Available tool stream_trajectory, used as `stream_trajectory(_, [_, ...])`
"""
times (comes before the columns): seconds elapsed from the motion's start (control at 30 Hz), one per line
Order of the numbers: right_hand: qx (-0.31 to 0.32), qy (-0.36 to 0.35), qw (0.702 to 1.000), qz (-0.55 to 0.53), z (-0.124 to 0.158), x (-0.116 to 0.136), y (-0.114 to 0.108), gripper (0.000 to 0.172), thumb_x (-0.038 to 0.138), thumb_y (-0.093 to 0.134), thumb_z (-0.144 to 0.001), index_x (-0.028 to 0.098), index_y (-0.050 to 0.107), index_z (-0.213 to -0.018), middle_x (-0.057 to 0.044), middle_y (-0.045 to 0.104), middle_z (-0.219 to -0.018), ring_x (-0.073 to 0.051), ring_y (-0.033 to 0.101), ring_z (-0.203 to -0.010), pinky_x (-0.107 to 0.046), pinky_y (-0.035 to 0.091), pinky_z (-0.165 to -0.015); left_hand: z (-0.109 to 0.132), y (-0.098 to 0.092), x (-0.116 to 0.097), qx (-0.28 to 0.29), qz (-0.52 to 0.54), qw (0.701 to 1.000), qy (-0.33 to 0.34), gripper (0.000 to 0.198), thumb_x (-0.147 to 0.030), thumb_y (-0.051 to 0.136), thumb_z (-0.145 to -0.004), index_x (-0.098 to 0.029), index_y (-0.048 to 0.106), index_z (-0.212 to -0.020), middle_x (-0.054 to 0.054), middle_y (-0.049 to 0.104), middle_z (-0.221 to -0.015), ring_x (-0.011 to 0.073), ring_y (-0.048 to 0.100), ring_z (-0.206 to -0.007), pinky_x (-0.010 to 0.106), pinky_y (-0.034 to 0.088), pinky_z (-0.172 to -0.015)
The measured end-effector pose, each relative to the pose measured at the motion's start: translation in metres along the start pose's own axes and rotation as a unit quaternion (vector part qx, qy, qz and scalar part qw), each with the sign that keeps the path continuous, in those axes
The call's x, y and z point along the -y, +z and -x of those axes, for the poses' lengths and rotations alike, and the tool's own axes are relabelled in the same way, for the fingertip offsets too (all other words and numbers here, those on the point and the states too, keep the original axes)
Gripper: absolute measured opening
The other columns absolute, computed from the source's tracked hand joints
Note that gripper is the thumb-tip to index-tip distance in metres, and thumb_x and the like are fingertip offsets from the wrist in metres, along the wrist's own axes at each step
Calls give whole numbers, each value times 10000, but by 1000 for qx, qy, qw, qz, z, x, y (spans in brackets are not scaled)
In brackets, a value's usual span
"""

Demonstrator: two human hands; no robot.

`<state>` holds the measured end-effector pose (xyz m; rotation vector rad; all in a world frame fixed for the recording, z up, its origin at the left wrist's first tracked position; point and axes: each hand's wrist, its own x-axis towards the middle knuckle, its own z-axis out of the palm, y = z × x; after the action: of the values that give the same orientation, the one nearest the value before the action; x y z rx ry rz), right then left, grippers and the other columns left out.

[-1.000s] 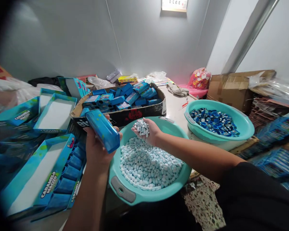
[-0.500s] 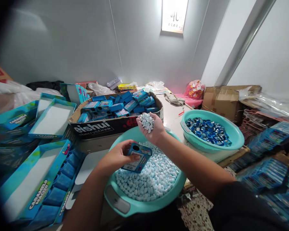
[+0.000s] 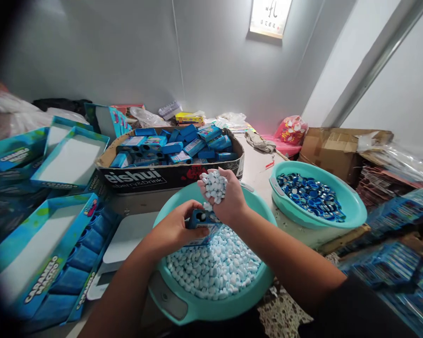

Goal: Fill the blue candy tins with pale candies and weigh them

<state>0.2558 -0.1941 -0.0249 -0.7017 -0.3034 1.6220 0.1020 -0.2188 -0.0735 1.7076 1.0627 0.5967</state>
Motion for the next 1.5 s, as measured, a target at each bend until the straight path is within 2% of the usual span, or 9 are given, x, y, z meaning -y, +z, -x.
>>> stream_trajectory(0.23, [14, -16, 998, 52, 4, -7, 1, 171, 264, 510, -820, 141, 621, -780, -75, 684, -703, -139, 637, -592, -207, 529, -516, 1, -1, 1, 9, 8, 1000, 11, 415, -355, 730, -693, -214, 561, -1045, 8, 641, -882, 184, 581, -784, 308, 452, -676])
stream_trajectory(0.4, [-7, -9, 997, 79, 5, -17, -2, 175, 275, 508, -825, 150, 623, -788, -67, 683, -717, -142, 635, -608, -219, 534, -549, 2, -1, -4, 0, 24, 996, 85, 475, -267, 707, -704, -192, 576, -1154, 68, 649, -1119, 249, 585, -1030, 376, 454, -903])
stream_trajectory(0.5, [-19, -10, 996, 90, 4, -22, -1, 170, 276, 500, -828, 156, 615, -788, -60, 664, -690, -141, 614, -577, -220, 518, -523, 3, -1, -6, -10, 34, 995, 93, 497, -221, 690, -703, -186, 564, -1183, 78, 633, -1183, 263, 567, -1098, 393, 425, -982])
stream_trajectory(0.63, [-1, 1, 995, 103, -5, -26, 6, 143, 258, 493, -818, 164, 587, -767, -45, 635, -651, -139, 597, -555, -211, 493, -496, 2, -1, -5, -36, 26, 997, 61, 507, -229, 683, -704, -177, 561, -1193, 84, 641, -1172, 275, 577, -1076, 404, 440, -965])
stream_trajectory(0.8, [39, 27, 992, 116, -17, -29, 12, 126, 253, 501, -799, 170, 571, -736, -29, 610, -638, -125, 568, -521, -198, 460, -455, 0, -5, 0, -86, 28, 994, 68, 569, -218, 685, -693, -194, 547, -1244, 62, 636, -1209, 279, 577, -1100, 391, 449, -964])
stream_trajectory(1.0, [36, 26, 994, 103, -14, -30, 5, 88, 223, 567, -766, 166, 572, -700, -23, 605, -650, -123, 593, -595, -223, 533, -599, 2, -4, 0, -67, 50, 994, 68, 542, -185, 679, -682, -202, 556, -1210, 60, 632, -1217, 273, 577, -1098, 380, 457, -949])
stream_trajectory(1.2, [55, 29, 992, 108, -15, -32, 5, 87, 247, 586, -750, 176, 574, -702, -12, 599, -636, -130, 587, -583, -212, 499, -549, 1, -3, 4, -71, 50, 994, 60, 584, -213, 688, -685, -192, 536, -1248, 85, 625, -1222, 294, 546, -1153, 400, 435, -998])
stream_trajectory(1.37, [70, 29, 991, 112, -15, -33, 3, 134, 257, 555, -759, 174, 550, -654, -15, 591, -610, -125, 563, -549, -211, 475, -532, -1, -2, 9, -65, 17, 997, 48, 622, -271, 677, -720, -215, 489, -1311, 87, 596, -1289, 296, 556, -1156, 401, 439, -985])
stream_trajectory(1.5, [81, 18, 989, 120, -15, -34, 0, 179, 274, 555, -763, 169, 545, -618, -23, 596, -606, -127, 554, -543, -222, 469, -531, -2, 0, 11, -54, 0, 998, 43, 611, -294, 663, -738, -222, 473, -1315, 86, 619, -1251, 294, 579, -1118, 391, 436, -970])
